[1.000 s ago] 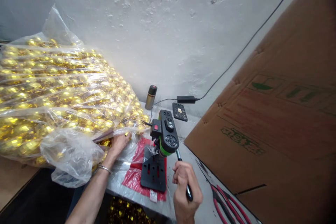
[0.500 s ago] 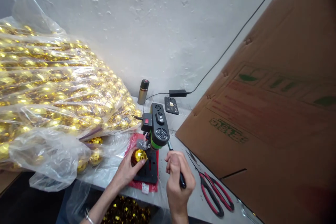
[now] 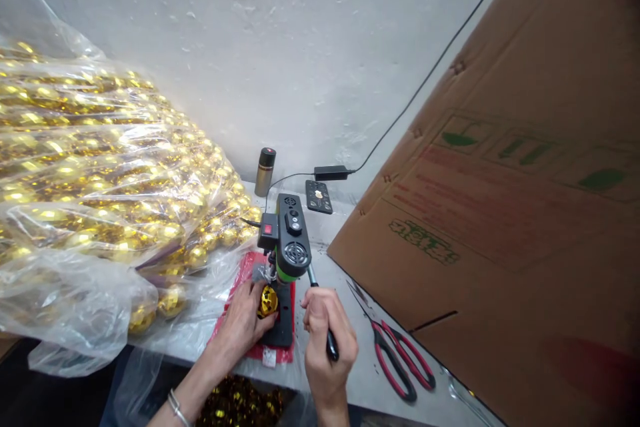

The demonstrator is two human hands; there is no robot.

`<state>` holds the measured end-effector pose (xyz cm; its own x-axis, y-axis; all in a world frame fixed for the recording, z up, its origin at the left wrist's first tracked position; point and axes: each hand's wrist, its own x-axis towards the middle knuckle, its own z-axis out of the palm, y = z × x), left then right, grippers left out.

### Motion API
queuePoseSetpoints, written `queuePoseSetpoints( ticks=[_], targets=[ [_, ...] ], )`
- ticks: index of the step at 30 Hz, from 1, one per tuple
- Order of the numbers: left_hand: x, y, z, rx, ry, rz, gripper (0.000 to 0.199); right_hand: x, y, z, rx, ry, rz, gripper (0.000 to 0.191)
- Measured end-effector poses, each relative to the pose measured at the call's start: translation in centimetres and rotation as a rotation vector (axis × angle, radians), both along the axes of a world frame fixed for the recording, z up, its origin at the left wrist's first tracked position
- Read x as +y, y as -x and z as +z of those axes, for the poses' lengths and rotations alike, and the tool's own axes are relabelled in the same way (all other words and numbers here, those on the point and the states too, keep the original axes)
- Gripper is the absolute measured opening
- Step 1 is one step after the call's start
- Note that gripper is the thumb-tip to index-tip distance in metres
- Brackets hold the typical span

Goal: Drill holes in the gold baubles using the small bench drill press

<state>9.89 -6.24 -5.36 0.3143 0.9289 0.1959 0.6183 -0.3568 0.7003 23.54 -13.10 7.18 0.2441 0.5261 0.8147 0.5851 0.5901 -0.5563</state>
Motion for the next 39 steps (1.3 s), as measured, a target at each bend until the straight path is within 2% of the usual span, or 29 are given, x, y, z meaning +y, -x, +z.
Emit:
queuePoseSetpoints(
  ticks=[6, 11, 14, 18, 22, 25, 29, 35, 39],
  targets=[
    [0.1, 0.5, 0.2, -0.020, 0.031, -0.072, 0.057, 0.0, 0.0, -0.4, 0.009, 0.003, 0.022, 0.026],
    [1.0, 2.1, 0.8, -0.232, 0.268, -0.063, 0.054, -0.2, 0.0, -0.4, 0.029, 0.017, 0.041, 0.028],
    [1.4, 3.3, 1.5, -0.344, 0.383, -0.109, 0.056, -0.2, 0.0, 0.1, 0.051, 0.046, 0.050, 0.029],
    [1.6, 3.9, 2.1, -0.324, 0.437, -0.136, 0.060, -0.2, 0.2, 1.1, 0.095, 0.086, 0.048, 0.030],
    [1.5, 3.3, 1.9, -0.230, 0.369, -0.127, 0.059, -0.1, 0.3, 1.6, 0.102, 0.096, 0.057, 0.031],
    [1.3, 2.4, 1.7, -0.139, 0.262, -0.088, 0.058, -0.2, 0.2, 1.6, 0.091, 0.101, 0.061, 0.029],
    [1.0, 1.1, 1.3, -0.054, 0.115, -0.099, 0.055, -0.4, 0.2, 1.5, 0.071, 0.109, 0.060, 0.028],
    [-0.3, -0.5, -1.0, -0.072, -0.072, -0.044, 0.045, -0.6, 0.1, 1.3, 0.050, 0.089, 0.055, 0.027],
    [-0.5, -0.9, -2.1, -0.094, -0.098, -0.028, 0.047, -0.6, 0.0, 0.9, 0.042, 0.087, 0.053, 0.026]
  ],
)
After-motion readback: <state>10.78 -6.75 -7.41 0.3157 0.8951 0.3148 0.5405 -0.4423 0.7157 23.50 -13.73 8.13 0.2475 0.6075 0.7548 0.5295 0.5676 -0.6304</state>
